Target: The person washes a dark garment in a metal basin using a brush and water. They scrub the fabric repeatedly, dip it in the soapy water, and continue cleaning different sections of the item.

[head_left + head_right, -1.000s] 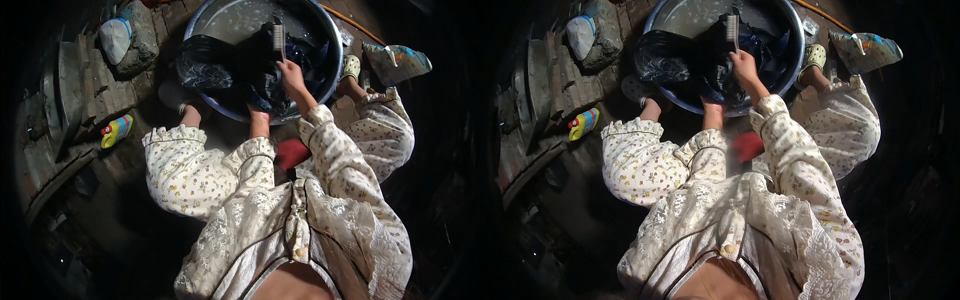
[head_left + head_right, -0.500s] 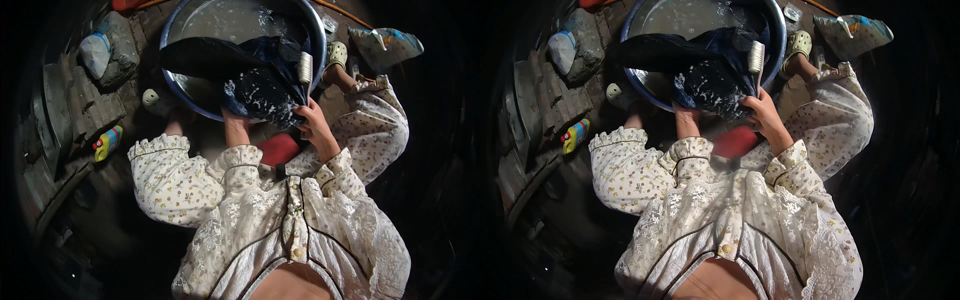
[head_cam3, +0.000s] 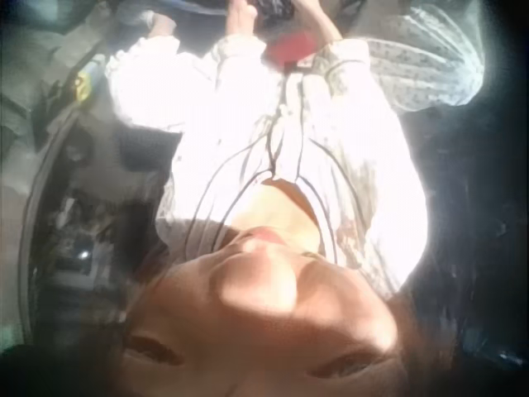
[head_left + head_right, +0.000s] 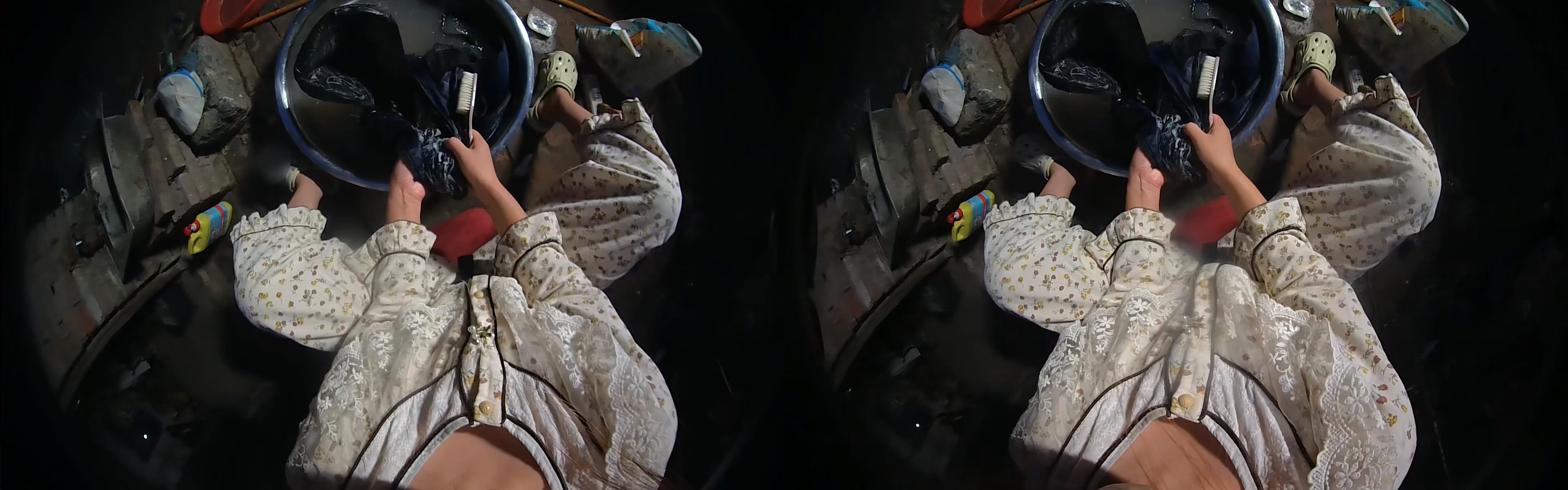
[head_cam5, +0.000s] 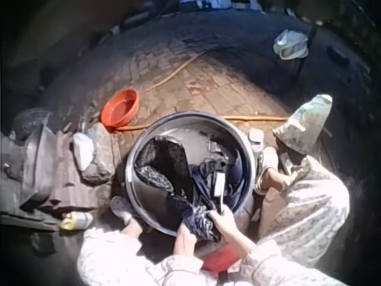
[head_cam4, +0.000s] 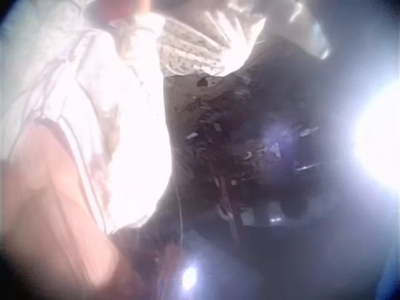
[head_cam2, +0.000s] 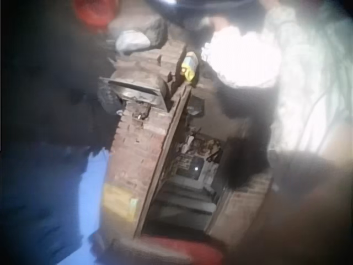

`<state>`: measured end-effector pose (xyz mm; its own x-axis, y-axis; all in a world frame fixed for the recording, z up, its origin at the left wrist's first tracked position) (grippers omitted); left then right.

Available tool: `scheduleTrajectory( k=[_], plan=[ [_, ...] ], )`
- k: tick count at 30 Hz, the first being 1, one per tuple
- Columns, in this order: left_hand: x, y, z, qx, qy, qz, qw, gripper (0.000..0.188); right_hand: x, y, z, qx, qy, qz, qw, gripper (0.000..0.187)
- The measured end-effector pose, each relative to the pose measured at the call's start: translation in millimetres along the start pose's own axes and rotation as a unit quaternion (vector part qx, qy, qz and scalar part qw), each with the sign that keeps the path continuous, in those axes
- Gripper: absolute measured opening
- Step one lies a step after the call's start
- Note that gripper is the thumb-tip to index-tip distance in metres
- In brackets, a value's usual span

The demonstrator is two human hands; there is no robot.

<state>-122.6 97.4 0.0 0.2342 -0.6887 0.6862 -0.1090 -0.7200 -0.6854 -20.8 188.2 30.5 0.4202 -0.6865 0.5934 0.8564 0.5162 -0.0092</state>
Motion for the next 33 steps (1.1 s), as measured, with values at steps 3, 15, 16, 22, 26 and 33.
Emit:
scheduleTrajectory(
  k=[3, 15, 16, 22, 26, 33],
  plan=[
    [-4.4, 17.6, 2.6, 0.027, -0.056, -0.007, 0.998, 0.03, -0.3, -2.6, -10.0, -0.099, -0.071, 0.028, 0.992, 0.021],
    [2.4, -35.2, -7.6, 0.05, -0.178, -0.087, 0.979, 0.047, 16.5, 0.6, 40.2, 0.298, 0.285, -0.038, 0.91, 0.03],
    [1.8, -29.9, -9.7, 0.035, -0.164, -0.089, 0.982, 0.047, 16.3, -3.2, 39.8, 0.307, 0.296, -0.023, 0.904, 0.026],
    [3.4, -6.3, -14.2, 0.039, -0.129, -0.077, 0.988, 0.046, -8.5, -5.7, 25.9, -0.031, 0.087, 0.068, 0.993, 0.012],
    [0.7, -2.3, -18.2, 0.06, -0.133, -0.084, 0.986, 0.045, -3.3, -1.6, 2.8, 0.016, -0.082, -0.024, 0.996, 0.02],
    [-32.7, 33.2, -20.3, 0.1, -0.152, -0.098, 0.978, 0.044, 91.8, 5.5, 65.3, 0.38, 0.279, -0.033, 0.882, 0.041]
  ],
)
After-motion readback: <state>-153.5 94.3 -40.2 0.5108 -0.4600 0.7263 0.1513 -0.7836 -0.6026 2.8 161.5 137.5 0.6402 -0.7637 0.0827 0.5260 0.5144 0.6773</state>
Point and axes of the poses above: each hand's wrist, its own x-axis away from the middle knuckle, its own y-axis out of the back of the hand, z = x × y, the point moved 1 cm from there along -x, towards the middle knuckle, and after that the axes turned 2 degrees about z, right-handed, at the moved point
